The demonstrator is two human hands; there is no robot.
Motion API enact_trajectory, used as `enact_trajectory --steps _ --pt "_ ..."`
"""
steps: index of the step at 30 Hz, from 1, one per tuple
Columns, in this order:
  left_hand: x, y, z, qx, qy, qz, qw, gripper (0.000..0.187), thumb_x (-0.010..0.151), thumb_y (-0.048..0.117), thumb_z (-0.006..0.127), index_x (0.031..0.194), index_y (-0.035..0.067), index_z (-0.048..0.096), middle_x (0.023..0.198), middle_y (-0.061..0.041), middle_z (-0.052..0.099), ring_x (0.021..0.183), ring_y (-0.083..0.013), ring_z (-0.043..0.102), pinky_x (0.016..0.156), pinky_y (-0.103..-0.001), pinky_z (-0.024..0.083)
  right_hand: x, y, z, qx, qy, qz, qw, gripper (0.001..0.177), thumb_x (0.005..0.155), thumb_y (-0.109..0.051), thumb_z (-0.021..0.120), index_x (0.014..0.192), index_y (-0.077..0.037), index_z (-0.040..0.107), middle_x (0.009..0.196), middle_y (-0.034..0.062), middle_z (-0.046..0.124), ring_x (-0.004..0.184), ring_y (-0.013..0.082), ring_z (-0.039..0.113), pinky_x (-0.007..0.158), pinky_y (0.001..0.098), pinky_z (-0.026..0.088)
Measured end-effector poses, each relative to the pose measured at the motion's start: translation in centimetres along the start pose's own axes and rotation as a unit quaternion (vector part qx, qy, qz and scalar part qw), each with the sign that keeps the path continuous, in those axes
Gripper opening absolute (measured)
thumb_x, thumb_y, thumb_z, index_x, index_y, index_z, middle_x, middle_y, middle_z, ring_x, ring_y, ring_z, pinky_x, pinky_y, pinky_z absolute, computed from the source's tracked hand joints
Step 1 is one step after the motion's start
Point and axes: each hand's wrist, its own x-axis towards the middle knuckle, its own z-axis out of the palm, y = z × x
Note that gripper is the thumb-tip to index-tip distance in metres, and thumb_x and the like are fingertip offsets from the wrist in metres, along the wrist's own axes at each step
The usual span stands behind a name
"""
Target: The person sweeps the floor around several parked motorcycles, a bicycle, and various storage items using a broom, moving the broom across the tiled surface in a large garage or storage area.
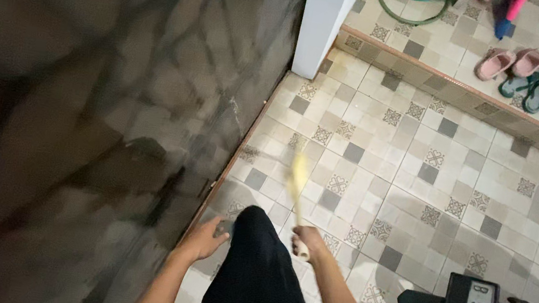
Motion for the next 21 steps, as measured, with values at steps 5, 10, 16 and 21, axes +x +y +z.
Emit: enact_trajectory --steps 5,10,16,21 --pt "4.1 1.8 -2.3 0.025 -0.003 0.047 0.999 0.060 0.095 0.032 0.069 0.148 0.015 0.047 0.137 -0.014 0.066 0.124 -0.0302 0.061 0.103 -0.041 0.047 3.1 -6.5 2.0 0.213 -0.210 0.089 0.950 0.011 0.097 -0.017 0.058 0.094 -0.007 0.060 0.055 -0.0002 0.046 0.037 0.0123 0.039 0.033 0.0282 0.033" --pt "12.5 2.6 -5.0 -0.020 0.016 0.101 0.995 0.055 0.091 0.028 0.071 0.142 0.013 0.054 0.124 -0.017 0.070 0.113 -0.0287 0.069 0.096 -0.038 0.054 0.9 -8.1 -5.3 0.020 0.034 -0.030 0.999 0.022 0.095 -0.020 0.064 0.088 0.000 0.062 0.057 0.0052 0.053 0.039 0.0161 0.045 0.032 0.0315 0.033" --pt "19.6 6.3 -9.1 -0.034 -0.003 0.100 0.994 0.057 0.088 0.023 0.071 0.142 0.015 0.053 0.121 -0.016 0.071 0.107 -0.0280 0.072 0.093 -0.038 0.056 1.2 -13.9 -11.0 -0.159 0.234 -0.073 0.956 0.022 0.087 -0.014 0.068 0.091 0.007 0.072 0.062 0.0122 0.064 0.048 0.0223 0.058 0.043 0.0373 0.046" --pt "23.9 8.9 -13.0 -0.063 -0.007 0.129 0.990 0.058 0.087 0.021 0.070 0.142 0.016 0.053 0.122 -0.017 0.072 0.108 -0.0285 0.073 0.092 -0.039 0.057 5.0 -19.7 -10.6 -0.387 0.202 -0.180 0.881 0.017 0.075 -0.011 0.071 0.082 0.004 0.073 0.063 0.0101 0.066 0.054 0.0241 0.064 0.048 0.0401 0.051"
